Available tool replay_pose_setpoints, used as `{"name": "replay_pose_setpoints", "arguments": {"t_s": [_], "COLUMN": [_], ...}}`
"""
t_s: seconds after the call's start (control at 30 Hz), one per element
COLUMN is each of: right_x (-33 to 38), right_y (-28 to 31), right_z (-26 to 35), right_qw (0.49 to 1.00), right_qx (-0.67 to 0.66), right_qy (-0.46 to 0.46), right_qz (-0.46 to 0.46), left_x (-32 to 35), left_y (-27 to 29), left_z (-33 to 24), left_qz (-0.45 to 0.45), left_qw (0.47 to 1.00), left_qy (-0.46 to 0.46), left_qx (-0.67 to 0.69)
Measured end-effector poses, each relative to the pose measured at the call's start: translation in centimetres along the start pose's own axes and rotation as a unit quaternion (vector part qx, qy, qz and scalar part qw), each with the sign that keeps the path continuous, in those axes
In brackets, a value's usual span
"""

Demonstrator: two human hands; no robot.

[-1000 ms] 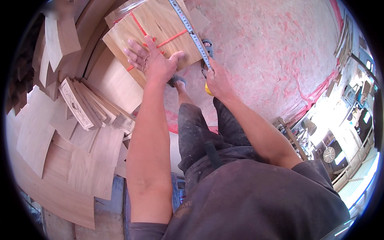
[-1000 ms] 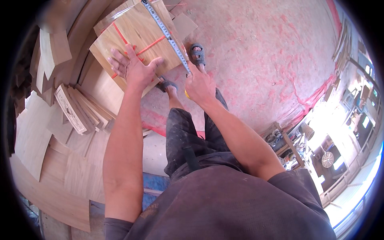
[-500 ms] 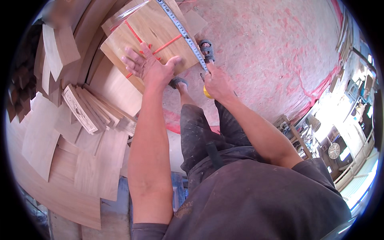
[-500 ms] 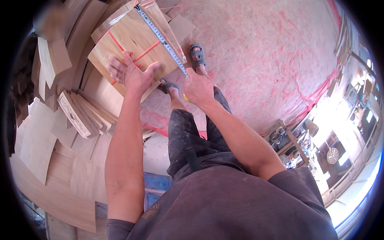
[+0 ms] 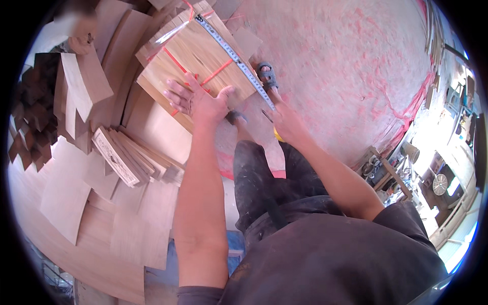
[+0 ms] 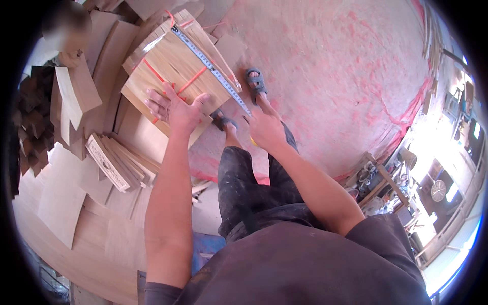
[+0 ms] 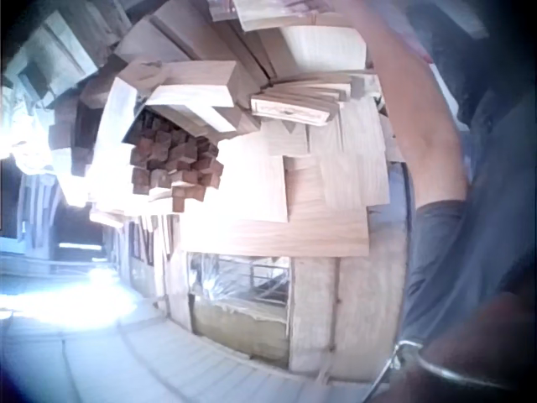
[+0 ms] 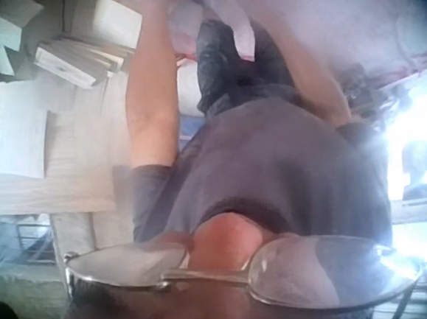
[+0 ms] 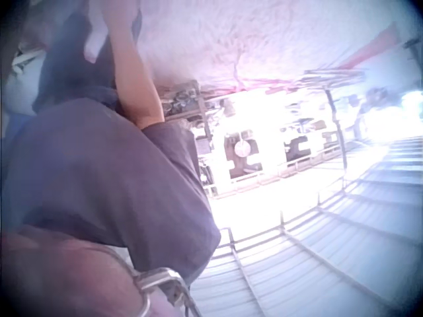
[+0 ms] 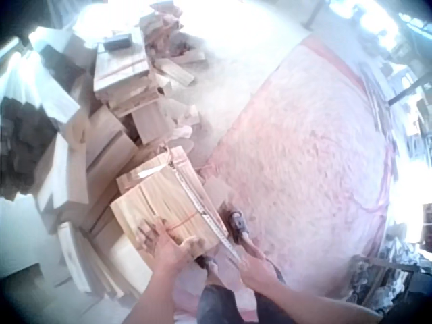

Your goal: The person adjusts a circular saw blade using a wrench, then walks to a pile of carved wooden pieces and measures them with a tape measure. The person handles the wood pieces and records measurements without cutting or further processing.

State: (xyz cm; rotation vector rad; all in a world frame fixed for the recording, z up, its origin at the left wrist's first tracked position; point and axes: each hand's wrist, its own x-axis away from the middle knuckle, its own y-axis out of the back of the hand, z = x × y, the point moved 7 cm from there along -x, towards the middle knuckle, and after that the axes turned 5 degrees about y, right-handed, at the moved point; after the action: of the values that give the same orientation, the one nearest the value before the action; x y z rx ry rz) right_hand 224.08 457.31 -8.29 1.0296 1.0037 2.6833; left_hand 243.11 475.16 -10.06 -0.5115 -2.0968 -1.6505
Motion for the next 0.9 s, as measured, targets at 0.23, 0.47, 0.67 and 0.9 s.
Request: {"name": "replay_pose_setpoints", "arguments": {"t_s": [0.23,0.47,0.67,0.9], "right_x": [9.8,13.2,13.3,11.0], "right_y": [-1.7,-1.7,-1.2,-0.6], "right_z": [-8.3,-9.4,-8.9,-11.6], "right_qw": [0.983,0.974,0.975,0.956], "right_qx": [-0.083,-0.110,-0.080,-0.193], "right_qy": [-0.160,-0.195,-0.205,-0.168], "right_qz": [0.021,-0.038,-0.042,-0.140], "left_x": [0.6,1.3,1.5,-3.6], "left_y": [1.4,3.7,4.0,5.7], "left_z": [-0.4,2.2,5.5,0.2], "left_qz": [0.048,0.116,0.067,-0.067], "left_qw": [0.998,0.973,0.975,0.970], "left_qy": [-0.013,-0.125,-0.172,-0.233], "left_qx": [-0.027,-0.153,-0.126,-0.013]}}
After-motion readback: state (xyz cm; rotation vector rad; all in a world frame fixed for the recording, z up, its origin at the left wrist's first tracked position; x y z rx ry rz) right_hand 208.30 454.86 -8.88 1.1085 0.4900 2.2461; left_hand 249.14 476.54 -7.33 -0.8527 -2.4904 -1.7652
